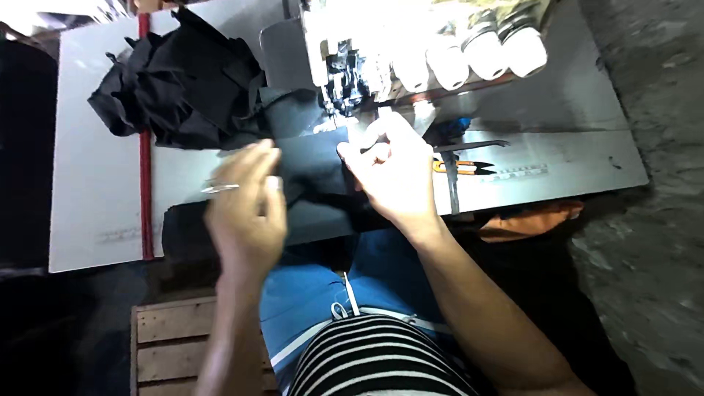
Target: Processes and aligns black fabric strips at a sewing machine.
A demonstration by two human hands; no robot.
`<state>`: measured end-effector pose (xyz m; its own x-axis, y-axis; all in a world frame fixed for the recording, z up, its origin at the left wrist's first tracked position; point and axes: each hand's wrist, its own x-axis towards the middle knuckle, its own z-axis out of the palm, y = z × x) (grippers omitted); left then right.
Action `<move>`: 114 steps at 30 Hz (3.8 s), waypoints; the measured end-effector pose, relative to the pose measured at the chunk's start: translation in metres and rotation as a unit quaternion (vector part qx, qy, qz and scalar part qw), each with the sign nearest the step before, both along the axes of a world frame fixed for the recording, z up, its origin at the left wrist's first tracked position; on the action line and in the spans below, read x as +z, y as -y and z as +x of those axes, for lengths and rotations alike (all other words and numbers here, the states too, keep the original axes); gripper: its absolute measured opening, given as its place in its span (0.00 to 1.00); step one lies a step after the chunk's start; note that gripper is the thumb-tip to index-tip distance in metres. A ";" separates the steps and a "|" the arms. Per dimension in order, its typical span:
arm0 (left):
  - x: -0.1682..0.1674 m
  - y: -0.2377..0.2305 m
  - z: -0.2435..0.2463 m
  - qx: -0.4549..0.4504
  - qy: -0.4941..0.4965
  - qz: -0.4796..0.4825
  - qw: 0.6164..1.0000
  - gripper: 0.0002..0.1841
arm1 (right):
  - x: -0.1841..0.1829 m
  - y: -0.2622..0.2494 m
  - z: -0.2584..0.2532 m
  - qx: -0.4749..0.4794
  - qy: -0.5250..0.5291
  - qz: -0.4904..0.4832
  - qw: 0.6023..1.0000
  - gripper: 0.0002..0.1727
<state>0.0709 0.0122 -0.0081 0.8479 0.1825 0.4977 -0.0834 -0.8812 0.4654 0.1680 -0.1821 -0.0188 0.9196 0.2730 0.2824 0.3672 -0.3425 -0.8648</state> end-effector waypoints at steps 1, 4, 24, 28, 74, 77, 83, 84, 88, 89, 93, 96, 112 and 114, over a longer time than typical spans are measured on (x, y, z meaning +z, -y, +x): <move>-0.006 0.015 0.007 -0.060 0.002 -0.011 0.998 0.18 | 0.000 0.002 0.000 0.007 -0.017 0.001 1.000 0.12; -0.027 0.029 0.024 -0.133 -0.003 -0.054 0.990 0.19 | 0.001 0.007 0.005 0.035 -0.081 0.033 0.996 0.12; -0.018 0.034 0.031 -0.097 -0.020 -0.027 0.995 0.20 | -0.008 0.021 -0.010 0.092 -0.195 0.206 0.954 0.19; -0.010 0.037 0.016 -0.102 -0.039 0.047 0.993 0.36 | -0.002 0.026 -0.011 0.117 -0.195 0.197 0.954 0.16; 0.027 -0.124 0.118 -0.069 -0.349 0.090 0.930 0.26 | 0.009 -0.150 -0.034 0.216 -0.217 -0.078 0.949 0.48; 0.088 -0.162 0.101 0.020 -0.229 0.108 0.967 0.20 | 0.024 -0.181 -0.018 0.227 -0.145 0.119 0.956 0.39; 0.076 -0.211 0.090 0.145 -0.089 0.113 0.979 0.27 | 0.006 -0.231 0.017 0.133 -0.342 0.136 0.920 0.42; 0.052 -0.203 0.083 0.145 -0.092 0.104 0.980 0.27 | 0.000 -0.231 0.020 0.137 -0.339 0.078 0.927 0.44; -0.040 -0.193 0.079 0.125 -0.280 0.036 0.951 0.42 | 0.009 -0.209 0.011 0.198 -0.262 -0.096 0.940 0.48; -0.052 -0.198 0.082 0.124 -0.289 0.038 0.948 0.41 | 0.017 -0.198 0.003 0.219 -0.244 -0.117 0.938 0.47; -0.066 -0.220 0.084 0.095 -0.223 0.036 0.969 0.33 | 0.034 -0.118 -0.059 0.273 -0.055 -0.151 0.948 0.26; -0.031 -0.188 0.034 0.041 -0.159 -0.010 0.986 0.24 | 0.015 -0.012 -0.093 0.262 -0.037 -0.112 0.958 0.12; -0.057 -0.108 -0.094 0.317 -0.180 -0.116 0.924 0.37 | -0.030 0.080 -0.015 -0.073 -0.077 -0.272 0.956 0.17; -0.059 -0.107 -0.092 0.312 -0.179 -0.109 0.927 0.36 | -0.033 0.080 -0.016 -0.061 -0.017 -0.236 0.970 0.11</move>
